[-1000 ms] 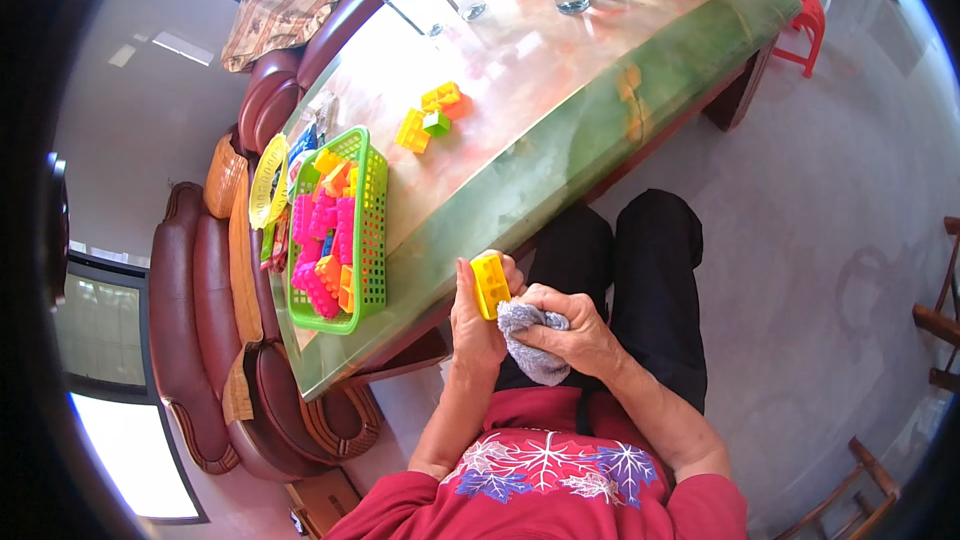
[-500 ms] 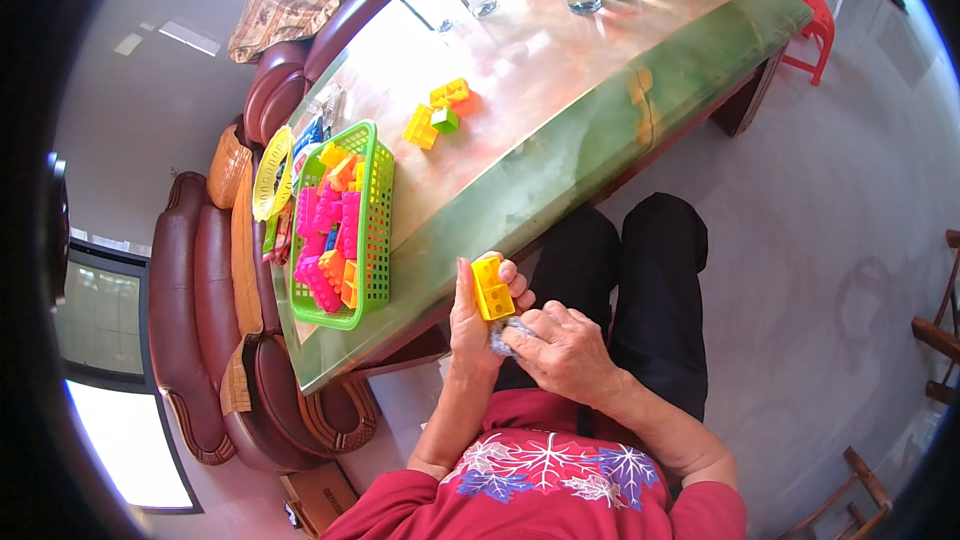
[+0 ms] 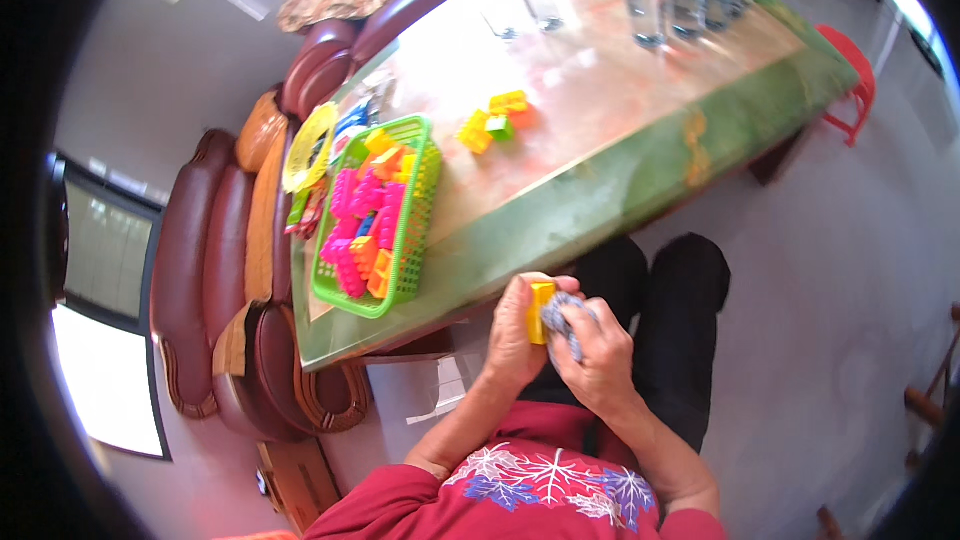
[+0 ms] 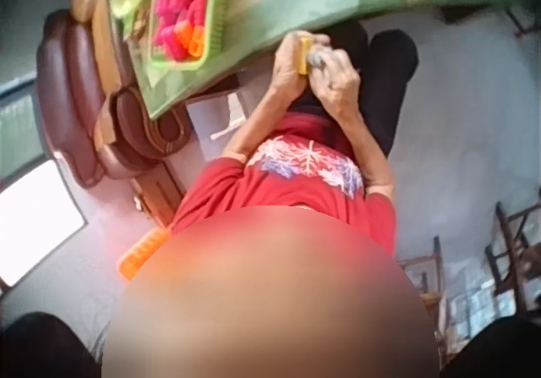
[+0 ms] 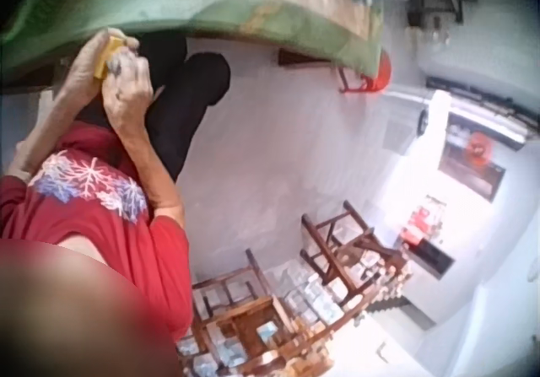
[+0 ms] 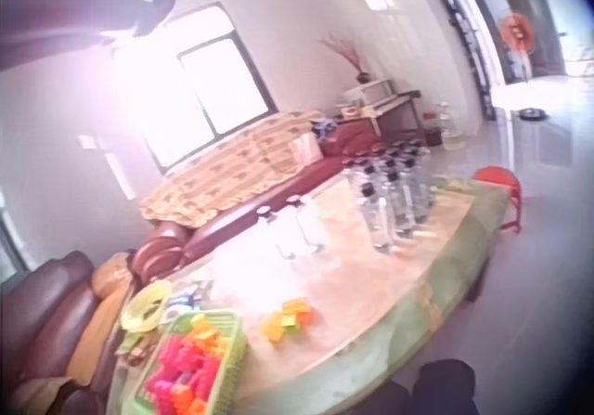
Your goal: The person sits on the floor and wipes colorful plastic building blocks with a grey cloth. They pick up blocks one by one from a green basket and the floor surface, rub them with the cloth, and place them back into the basket.
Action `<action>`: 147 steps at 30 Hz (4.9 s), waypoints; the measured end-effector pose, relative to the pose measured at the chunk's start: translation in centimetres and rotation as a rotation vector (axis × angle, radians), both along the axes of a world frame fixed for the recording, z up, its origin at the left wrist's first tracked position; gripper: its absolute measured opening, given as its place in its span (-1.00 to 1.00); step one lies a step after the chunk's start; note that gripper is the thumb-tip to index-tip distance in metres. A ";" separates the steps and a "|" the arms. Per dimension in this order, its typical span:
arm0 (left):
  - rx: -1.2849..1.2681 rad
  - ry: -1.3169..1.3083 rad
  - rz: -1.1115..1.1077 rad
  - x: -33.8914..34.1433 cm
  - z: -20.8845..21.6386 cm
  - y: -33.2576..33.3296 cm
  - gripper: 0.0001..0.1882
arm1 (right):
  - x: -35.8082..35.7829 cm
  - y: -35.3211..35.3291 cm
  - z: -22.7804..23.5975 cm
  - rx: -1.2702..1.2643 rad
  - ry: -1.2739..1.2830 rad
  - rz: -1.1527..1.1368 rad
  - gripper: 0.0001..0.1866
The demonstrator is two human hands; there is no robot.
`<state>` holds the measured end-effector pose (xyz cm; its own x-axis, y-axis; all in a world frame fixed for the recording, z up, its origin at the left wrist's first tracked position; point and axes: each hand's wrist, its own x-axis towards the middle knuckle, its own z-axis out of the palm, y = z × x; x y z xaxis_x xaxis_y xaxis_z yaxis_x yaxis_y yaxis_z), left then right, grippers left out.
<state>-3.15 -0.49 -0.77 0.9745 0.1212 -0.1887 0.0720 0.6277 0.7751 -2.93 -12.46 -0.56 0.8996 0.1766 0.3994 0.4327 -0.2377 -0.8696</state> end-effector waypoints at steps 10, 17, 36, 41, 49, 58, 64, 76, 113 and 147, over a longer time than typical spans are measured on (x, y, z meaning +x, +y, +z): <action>0.068 -0.002 0.063 0.0 1.0 0.8 -0.66 | -0.4 -1.7 2.1 0.082 0.035 0.374 -0.71; 0.584 -0.126 0.291 1.5 7.6 9.0 -0.75 | 1.2 -2.7 1.7 0.147 0.159 0.404 -0.78; 2.229 -0.060 0.539 9.9 10.4 18.1 -0.45 | 5.6 -5.2 -5.9 0.411 0.624 0.214 -0.87; 2.045 -0.196 0.292 14.0 7.1 12.8 -0.51 | 6.3 -4.6 -6.9 0.414 0.599 0.265 -0.84; 2.029 -0.205 0.327 20.7 0.9 8.5 -0.65 | 6.8 -4.7 -6.4 0.458 0.654 0.295 -0.83; 1.887 -0.243 0.274 17.4 -0.3 9.0 -0.73 | 6.7 -4.9 -6.5 0.485 0.680 0.321 -0.82; 0.963 -0.179 0.226 10.9 0.6 6.3 -0.78 | 6.4 -4.8 -6.1 0.461 0.660 0.286 -0.82; 0.016 -0.032 -0.077 3.2 1.2 2.0 -0.46 | 4.5 0.3 1.3 0.278 -0.059 -0.029 -0.69; 0.146 0.050 -0.005 0.8 0.5 1.3 -0.63 | 4.2 0.6 -0.2 0.584 0.445 0.234 -0.79; 0.759 -0.148 -0.211 -0.3 1.7 2.7 -0.52 | 3.0 -3.1 1.2 0.642 0.864 0.470 -0.65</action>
